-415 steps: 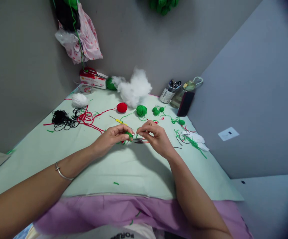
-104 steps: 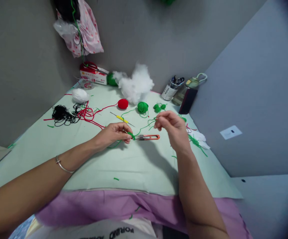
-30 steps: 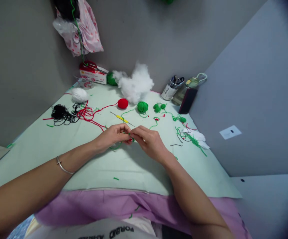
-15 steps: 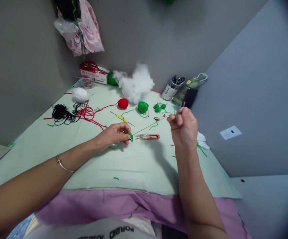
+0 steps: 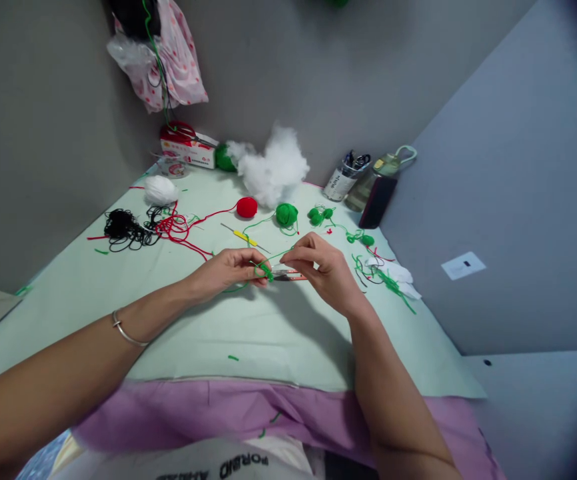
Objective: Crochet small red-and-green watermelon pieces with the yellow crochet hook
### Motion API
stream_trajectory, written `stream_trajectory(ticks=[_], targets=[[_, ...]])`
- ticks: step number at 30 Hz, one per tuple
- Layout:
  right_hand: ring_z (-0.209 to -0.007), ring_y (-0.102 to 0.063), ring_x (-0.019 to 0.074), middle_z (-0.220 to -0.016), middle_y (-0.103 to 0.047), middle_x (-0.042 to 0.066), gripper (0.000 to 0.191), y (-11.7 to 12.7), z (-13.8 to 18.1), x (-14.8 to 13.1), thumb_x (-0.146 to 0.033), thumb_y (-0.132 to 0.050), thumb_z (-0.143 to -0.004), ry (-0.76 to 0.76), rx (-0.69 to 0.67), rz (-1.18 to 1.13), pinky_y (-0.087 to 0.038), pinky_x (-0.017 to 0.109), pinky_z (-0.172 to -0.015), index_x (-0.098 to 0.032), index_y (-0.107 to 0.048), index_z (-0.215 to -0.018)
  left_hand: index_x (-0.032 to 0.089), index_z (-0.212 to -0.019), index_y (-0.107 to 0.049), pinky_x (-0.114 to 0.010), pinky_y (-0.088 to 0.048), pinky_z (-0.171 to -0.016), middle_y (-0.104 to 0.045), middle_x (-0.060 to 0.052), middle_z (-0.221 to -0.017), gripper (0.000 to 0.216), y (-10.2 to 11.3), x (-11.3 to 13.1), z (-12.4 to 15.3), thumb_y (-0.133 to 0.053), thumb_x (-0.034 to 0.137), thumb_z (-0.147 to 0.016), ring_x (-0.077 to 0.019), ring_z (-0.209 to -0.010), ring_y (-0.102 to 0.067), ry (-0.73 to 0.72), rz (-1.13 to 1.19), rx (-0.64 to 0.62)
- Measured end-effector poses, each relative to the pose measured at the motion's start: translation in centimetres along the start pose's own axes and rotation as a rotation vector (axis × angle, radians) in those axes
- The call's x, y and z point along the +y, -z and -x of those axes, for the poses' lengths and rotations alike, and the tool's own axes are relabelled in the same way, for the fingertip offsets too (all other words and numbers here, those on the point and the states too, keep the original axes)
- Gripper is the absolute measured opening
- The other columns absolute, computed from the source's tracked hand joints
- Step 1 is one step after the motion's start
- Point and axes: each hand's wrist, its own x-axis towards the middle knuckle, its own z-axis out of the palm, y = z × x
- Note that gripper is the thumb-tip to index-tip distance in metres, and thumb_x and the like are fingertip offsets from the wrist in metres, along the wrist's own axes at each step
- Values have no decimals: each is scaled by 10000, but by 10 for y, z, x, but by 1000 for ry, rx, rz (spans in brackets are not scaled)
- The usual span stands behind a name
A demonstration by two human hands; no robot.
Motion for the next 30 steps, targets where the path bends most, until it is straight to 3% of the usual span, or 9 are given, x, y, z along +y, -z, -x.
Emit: stream_trajectory(ticks=[8, 22, 30], targets=[[-810, -548, 164, -860, -568, 35, 182, -2, 1, 3, -174, -563, -984, 48, -47, 144, -430, 305, -700, -244, -731, -976, 165, -913, -697, -301, -486, -780, -710, -34, -850, 263, -1, 2, 1, -781, 393, -814, -158, -806, -684, 12, -24, -17], [-825, -570, 161, -845, -552, 23, 182, -7, -1, 2, -172, -582, -973, 28, -109, 20, -454, 298, -717, -255, -743, -989, 177, -903, -711, -314, -496, -775, -721, -28, -807, 296, -2, 4, 2, -789, 441, -793, -170, -793, -681, 39, -31, -57], [-831, -556, 167, -856, -566, 30, 190, -2, 0, 5, -176, -562, -984, 39, -75, 100, -439, 309, -722, -257, -734, -971, 167, -888, -708, -313, -501, -772, -725, -41, -815, 272, -1, 3, 2, -775, 419, -811, -170, -792, -679, 26, -43, -43]])
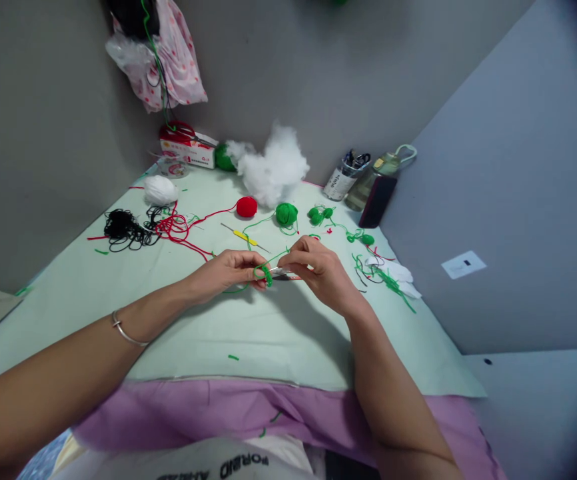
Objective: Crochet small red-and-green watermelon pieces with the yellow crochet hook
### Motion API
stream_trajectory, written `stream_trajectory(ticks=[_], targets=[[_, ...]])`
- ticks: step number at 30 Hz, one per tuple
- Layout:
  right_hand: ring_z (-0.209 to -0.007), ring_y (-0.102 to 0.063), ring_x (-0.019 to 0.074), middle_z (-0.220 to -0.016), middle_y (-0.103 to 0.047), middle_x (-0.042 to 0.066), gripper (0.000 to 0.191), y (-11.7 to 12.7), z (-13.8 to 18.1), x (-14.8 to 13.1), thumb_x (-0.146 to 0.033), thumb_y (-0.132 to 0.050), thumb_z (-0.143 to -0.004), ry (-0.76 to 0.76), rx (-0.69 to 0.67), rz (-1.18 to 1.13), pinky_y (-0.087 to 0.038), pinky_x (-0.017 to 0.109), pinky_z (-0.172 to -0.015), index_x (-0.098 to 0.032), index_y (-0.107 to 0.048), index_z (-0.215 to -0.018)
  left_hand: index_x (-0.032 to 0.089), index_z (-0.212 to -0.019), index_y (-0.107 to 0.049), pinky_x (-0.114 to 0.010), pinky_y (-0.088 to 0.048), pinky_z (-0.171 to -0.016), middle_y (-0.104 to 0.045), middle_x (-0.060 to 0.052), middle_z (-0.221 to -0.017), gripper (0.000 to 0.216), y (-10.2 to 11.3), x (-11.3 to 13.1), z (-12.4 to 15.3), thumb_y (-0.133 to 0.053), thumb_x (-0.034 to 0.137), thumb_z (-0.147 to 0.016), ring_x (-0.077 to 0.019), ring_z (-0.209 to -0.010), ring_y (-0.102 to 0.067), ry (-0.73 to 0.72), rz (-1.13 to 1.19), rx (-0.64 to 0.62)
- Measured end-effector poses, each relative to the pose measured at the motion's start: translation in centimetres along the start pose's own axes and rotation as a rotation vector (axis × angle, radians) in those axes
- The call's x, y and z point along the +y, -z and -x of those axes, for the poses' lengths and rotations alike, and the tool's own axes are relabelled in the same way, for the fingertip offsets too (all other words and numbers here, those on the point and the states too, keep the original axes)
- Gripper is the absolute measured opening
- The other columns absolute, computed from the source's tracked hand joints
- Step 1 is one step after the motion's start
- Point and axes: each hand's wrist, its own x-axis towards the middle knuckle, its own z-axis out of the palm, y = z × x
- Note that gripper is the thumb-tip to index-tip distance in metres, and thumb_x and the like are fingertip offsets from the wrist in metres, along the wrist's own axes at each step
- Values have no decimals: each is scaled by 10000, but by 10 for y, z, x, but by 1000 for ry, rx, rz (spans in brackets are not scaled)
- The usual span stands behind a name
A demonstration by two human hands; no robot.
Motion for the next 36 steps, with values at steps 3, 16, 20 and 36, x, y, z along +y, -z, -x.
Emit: stream_trajectory(ticks=[3, 16, 20, 36], targets=[[-837, -559, 170, -863, -565, 34, 203, 1, 0, 0, -164, -550, -984, 1, -6, 18, -437, 307, -712, -255, -732, -971, 167, -886, -706, -308, -499, -769, -721, -39, -814, 279, 0, 1, 0, -774, 426, -808, -170, -795, -677, 5, -5, 2], [-810, -579, 148, -860, -559, 21, 185, -7, -1, -2, -177, -580, -968, -34, -34, -167, -475, 287, -708, -264, -742, -985, 183, -914, -708, -274, -445, -664, -712, -30, -790, 263, 0, 2, 1, -747, 428, -828, -163, -751, -655, 28, -53, -14], [-758, -568, 134, -858, -584, 18, 143, -10, -3, -4, -161, -613, -944, -65, 37, -170, -457, 261, -659, -248, -724, -972, 179, -889, -700, -281, -458, -679, -710, -32, -789, 277, 0, 1, 1, -761, 438, -811, -175, -773, -667, 7, -38, 2], [-770, -564, 130, -1004, -602, 61, 90, -17, -2, -18, -276, -618, -964, 27, -10, -56, -449, 263, -640, -223, -686, -990, 167, -880, -678, -286, -474, -776, -690, -15, -820, 269, 1, -7, -3, -782, 398, -791, -160, -785, -668, 28, 12, 45]])
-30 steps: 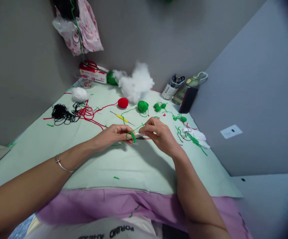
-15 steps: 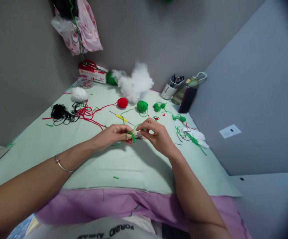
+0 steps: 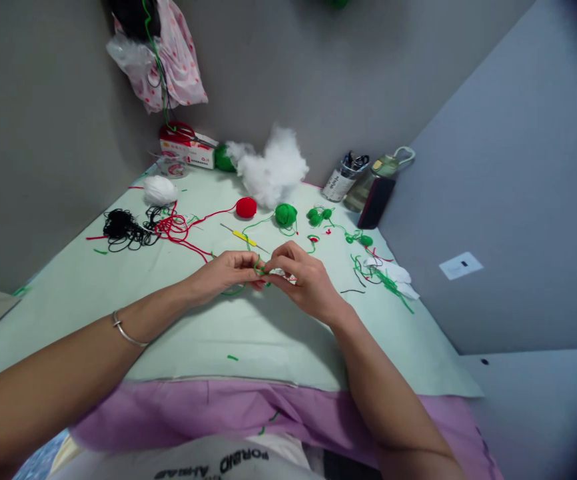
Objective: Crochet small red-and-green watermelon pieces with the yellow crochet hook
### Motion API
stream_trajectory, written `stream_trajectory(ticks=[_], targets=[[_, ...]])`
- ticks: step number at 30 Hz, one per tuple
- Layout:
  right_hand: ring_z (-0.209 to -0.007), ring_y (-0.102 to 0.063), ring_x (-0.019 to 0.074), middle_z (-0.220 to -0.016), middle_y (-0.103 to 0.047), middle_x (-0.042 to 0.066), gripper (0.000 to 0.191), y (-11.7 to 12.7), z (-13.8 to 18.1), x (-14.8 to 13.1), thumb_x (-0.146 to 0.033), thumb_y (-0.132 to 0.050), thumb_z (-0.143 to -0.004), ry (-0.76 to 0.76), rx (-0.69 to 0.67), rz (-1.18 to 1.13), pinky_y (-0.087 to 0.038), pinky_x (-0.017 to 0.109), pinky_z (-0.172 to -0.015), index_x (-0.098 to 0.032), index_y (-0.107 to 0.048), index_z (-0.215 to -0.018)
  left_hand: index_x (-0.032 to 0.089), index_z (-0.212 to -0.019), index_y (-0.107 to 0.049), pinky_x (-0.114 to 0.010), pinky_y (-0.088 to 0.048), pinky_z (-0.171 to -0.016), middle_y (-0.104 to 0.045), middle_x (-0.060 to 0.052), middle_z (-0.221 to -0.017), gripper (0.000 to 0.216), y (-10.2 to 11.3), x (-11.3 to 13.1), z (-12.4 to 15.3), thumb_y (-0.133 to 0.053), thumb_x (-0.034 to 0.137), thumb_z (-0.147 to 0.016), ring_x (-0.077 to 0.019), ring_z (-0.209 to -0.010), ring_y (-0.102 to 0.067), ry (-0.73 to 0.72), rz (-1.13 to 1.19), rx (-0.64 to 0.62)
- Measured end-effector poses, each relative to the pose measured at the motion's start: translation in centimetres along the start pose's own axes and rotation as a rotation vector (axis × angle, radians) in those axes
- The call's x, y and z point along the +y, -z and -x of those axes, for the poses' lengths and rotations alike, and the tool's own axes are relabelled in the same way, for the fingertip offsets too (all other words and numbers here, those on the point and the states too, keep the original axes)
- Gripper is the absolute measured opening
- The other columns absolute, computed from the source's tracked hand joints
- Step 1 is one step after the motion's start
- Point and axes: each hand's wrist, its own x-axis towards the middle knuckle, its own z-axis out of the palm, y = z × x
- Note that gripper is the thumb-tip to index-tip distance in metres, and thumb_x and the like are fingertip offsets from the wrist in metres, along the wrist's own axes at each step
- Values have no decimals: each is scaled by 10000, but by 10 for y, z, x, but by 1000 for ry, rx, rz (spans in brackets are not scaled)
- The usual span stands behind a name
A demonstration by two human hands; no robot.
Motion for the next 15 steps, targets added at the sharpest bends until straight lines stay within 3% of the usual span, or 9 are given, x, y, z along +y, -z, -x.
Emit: stream_trajectory(ticks=[4, 7, 9, 11, 13, 15], targets=[[-685, -509, 97, -955, -597, 31, 61, -1, -2, -7, -221, -612, -935, -107, 16, -241, -430, 255, -645, -203, -657, -897, 166, -827, -649, -287, -475, -774, -682, -4, -781, 269, -2, 3, 1, -793, 386, -766, -169, -789, -680, 32, -1, 13], [-606, -460, 96, -774, -552, -14, 123, -2, -6, -7, -293, -638, -892, -380, 86, -539, -406, 247, -586, -196, -596, -830, 167, -817, -645, -289, -479, -777, -685, 1, -766, 252, -4, 5, 1, -797, 357, -753, -166, -778, -680, 44, -1, 32], [-558, -441, 100, -676, -508, -39, 146, -4, -9, 0, -315, -635, -868, -546, 145, -621, -387, 244, -543, -199, -568, -811, 167, -824, -654, -302, -487, -790, -692, -3, -776, 247, -3, 4, 1, -798, 353, -749, -168, -777, -681, 42, -5, 48], [-544, -444, 98, -695, -540, -33, 112, -5, -9, 10, -284, -639, -832, -597, 227, -499, -390, 251, -539, -196, -573, -813, 166, -826, -661, -322, -497, -812, -696, -8, -785, 250, -2, 3, 1, -799, 360, -748, -171, -778, -679, 28, -3, 60], [-564, -462, 97, -799, -614, -5, 88, -7, -8, 19, -238, -632, -809, -556, 287, -308, -408, 260, -569, -191, -617, -882, 166, -841, -670, -335, -502, -829, -699, -12, -791, 255, 0, 0, 0, -798, 369, -754, -168, -775, -674, 13, 2, 61], [-598, -494, 105, -854, -660, 15, 132, -8, -6, 22, -234, -615, -823, -507, 235, -253, -428, 266, -603, -191, -659, -940, 167, -866, -681, -336, -503, -835, -704, -15, -799, 256, 1, -1, 0, -794, 372, -764, -163, -777, -673, 6, 8, 52]])
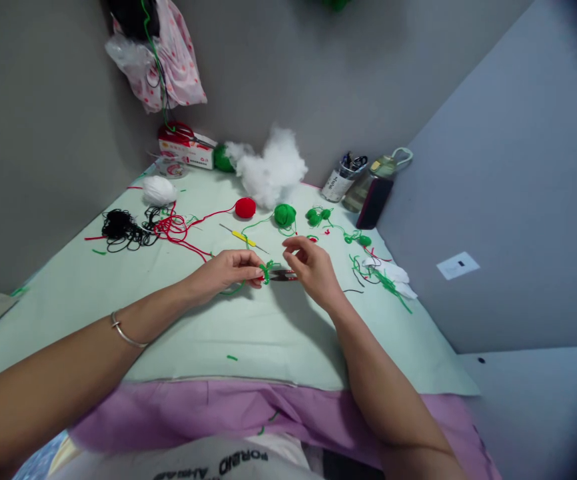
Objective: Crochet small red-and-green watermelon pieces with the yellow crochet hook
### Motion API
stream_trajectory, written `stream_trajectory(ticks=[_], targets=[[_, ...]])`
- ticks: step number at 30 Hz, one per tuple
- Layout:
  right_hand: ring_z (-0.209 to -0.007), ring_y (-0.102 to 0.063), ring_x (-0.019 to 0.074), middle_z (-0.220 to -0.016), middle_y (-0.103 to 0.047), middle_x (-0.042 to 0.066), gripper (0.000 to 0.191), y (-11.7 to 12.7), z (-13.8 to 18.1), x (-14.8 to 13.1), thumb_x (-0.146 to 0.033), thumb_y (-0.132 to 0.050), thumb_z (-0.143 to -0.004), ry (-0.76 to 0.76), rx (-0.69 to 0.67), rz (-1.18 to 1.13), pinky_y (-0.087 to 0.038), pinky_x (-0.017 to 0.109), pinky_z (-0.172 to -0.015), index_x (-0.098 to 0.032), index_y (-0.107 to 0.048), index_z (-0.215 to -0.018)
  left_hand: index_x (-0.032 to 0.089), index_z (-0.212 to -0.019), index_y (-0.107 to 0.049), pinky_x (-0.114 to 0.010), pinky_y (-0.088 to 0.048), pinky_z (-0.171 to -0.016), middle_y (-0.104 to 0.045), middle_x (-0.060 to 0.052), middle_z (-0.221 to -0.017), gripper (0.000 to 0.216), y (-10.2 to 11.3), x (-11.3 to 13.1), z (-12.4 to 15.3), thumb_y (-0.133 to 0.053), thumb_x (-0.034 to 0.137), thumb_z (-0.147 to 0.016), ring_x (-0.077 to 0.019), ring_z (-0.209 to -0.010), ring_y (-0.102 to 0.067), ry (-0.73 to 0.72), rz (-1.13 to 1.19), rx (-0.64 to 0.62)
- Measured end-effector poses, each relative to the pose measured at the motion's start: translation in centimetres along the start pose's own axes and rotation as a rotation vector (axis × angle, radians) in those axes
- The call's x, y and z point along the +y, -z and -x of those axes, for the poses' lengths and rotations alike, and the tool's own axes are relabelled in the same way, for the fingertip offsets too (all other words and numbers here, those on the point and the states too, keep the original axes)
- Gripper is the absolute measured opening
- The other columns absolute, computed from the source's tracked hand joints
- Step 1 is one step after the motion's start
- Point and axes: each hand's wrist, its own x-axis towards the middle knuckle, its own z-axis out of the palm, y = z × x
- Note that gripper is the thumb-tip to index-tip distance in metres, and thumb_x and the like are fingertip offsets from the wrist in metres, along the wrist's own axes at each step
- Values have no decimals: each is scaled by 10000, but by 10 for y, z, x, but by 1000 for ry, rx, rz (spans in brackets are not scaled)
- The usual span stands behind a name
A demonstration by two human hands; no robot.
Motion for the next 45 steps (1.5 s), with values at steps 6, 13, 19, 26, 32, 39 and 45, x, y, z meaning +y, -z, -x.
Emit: stream_trajectory(ticks=[6, 13, 19, 26, 32, 39, 45], targets=[[-737, -617, 144, -846, -704, 37, 136, -3, 8, -11, -260, -583, -896, 49, -236, -92, -491, 274, -688, -183, -694, -903, 162, -867, -704, -320, -506, -812, -703, -18, -786, 236, -1, 3, 1, -795, 352, -763, -150, -755, -658, -20, 7, -11], [-741, -615, 126, -882, -671, 20, 307, -2, 16, -19, -208, -453, -1000, 303, -262, 110, -488, 259, -703, -213, -546, -1293, 156, -829, -680, -315, -508, -827, -667, 2, -771, 256, 0, 0, -3, -819, 350, -735, -139, -748, -649, -17, 70, 9], [-872, -645, 162, -1013, -684, 94, 189, -8, 15, -13, -242, -515, -1012, 619, -105, 458, -488, 266, -693, -218, -702, -1016, 164, -830, -682, -307, -485, -822, -662, 0, -791, 252, 3, -3, -3, -794, 376, -754, -148, -774, -649, -14, -3, 18], [-857, -660, 159, -961, -692, 74, 144, -8, 22, -28, -193, -554, -986, 641, -7, 71, -529, 290, -716, -222, -680, -922, 167, -785, -645, -326, -492, -810, -651, -1, -754, 244, -1, -10, -5, -790, 356, -734, -165, -762, -634, 21, -77, -23], [-493, -606, 115, -630, -657, -37, 179, 4, 19, -34, -401, -534, -1006, 82, -278, -541, -450, 230, -480, -236, -518, -939, 166, -828, -643, -280, -474, -704, -682, -14, -765, 211, -3, -1, -2, -748, 340, -771, -157, -737, -642, 51, -118, -26], [-472, -389, 82, -589, -300, -94, 251, 54, -7, -15, -434, -658, -909, 202, 396, -696, -429, 215, -499, -255, -493, -847, 170, -833, -648, -292, -504, -692, -678, -3, -720, 215, -4, 3, -1, -775, 328, -762, -151, -691, -662, 72, -53, -47], [-524, -466, 97, -589, -428, -72, 197, 57, -10, -5, -386, -692, -884, 93, 257, -621, -397, 240, -514, -231, -571, -867, 167, -931, -660, -283, -477, -654, -710, -22, -734, 296, -3, 2, -1, -800, 368, -766, -157, -680, -677, 12, -23, 13]])
